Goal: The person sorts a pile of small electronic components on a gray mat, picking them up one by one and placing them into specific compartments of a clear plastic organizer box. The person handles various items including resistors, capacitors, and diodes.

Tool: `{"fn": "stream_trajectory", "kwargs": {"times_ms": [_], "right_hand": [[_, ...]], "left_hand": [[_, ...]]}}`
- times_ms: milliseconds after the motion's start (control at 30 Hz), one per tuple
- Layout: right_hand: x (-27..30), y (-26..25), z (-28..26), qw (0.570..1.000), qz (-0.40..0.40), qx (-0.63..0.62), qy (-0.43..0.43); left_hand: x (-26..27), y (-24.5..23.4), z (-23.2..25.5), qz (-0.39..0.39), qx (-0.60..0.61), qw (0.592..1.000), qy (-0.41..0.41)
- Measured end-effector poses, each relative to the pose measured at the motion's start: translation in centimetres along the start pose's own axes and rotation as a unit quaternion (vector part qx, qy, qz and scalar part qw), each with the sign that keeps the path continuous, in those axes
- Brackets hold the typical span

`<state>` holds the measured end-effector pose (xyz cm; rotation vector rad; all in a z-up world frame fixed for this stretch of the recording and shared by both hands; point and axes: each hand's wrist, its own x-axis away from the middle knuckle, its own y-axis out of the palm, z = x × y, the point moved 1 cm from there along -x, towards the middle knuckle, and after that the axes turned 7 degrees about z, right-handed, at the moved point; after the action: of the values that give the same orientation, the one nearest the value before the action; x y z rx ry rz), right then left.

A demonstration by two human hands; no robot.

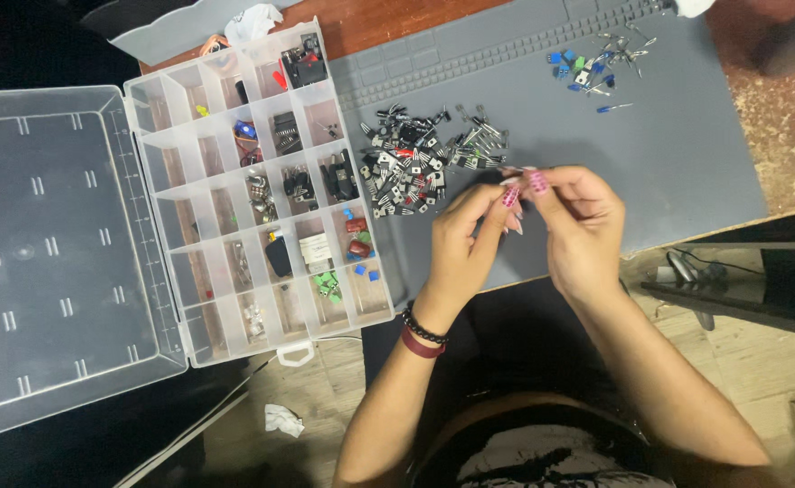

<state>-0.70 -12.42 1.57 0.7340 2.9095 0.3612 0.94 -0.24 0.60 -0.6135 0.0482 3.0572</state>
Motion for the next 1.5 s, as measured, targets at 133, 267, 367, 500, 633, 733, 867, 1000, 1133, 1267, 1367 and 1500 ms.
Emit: {"fn": "stream_trajectory", "kwargs": {"times_ms": [133,267,367,500,633,733,867,1000,1133,1267,1367,1500], "right_hand": [[-0.3,-0.2,-0.5,0.995,-0.039,-0.065,0.072],[-0.4,-1.0,0.4,0.996,-0.081,-0.022,0.034],[-0.2,-1.2,0.8,0.997,-0.063,-0.02,0.05],[0.2,-0.5,-0.1,0.992,-0.031,-0.068,0.103],[0.4,-0.2,0.1,0.986,-0.016,-0.098,0.137],[0.8,0.2,-0.3,0.986,-0.019,-0.093,0.139],[-0.2,-1.0,0.5,0.995,-0.074,-0.031,0.051],[-0.4,-0.4,-0.5,0.995,-0.099,-0.006,0.008],[-1.2,-1.3,0.9,0.995,-0.09,0.013,-0.047],[-1.0,-1.2,0.7,0.995,-0.089,0.018,-0.048],[-1.1,-1.1,-0.3,0.992,-0.108,0.035,-0.057],[-1.4,-1.2,-1.0,0.991,-0.113,0.053,-0.04]], "left_hand": [[0.2,0.1,-0.2,0.011,0.022,0.999,-0.022],[0.0,0.0,-0.1,0.012,0.014,1.0,-0.009],[0.1,0.1,-0.2,0.014,0.004,1.0,0.005],[0.0,0.1,0.2,0.01,-0.014,0.999,0.027],[0.0,0.1,-0.1,0.008,-0.012,1.0,0.022],[0.2,0.0,-0.6,0.017,0.007,0.999,-0.029],[0.6,0.1,-1.1,0.01,0.104,0.99,-0.094],[0.8,0.1,-1.4,-0.014,0.132,0.985,-0.113],[0.6,0.4,-0.9,-0.003,0.13,0.984,-0.118],[0.5,0.3,-0.9,0.007,0.121,0.987,-0.108],[0.5,0.2,-0.9,0.007,0.119,0.988,-0.102],[0.6,0.2,-0.9,0.004,0.116,0.987,-0.107]]}}
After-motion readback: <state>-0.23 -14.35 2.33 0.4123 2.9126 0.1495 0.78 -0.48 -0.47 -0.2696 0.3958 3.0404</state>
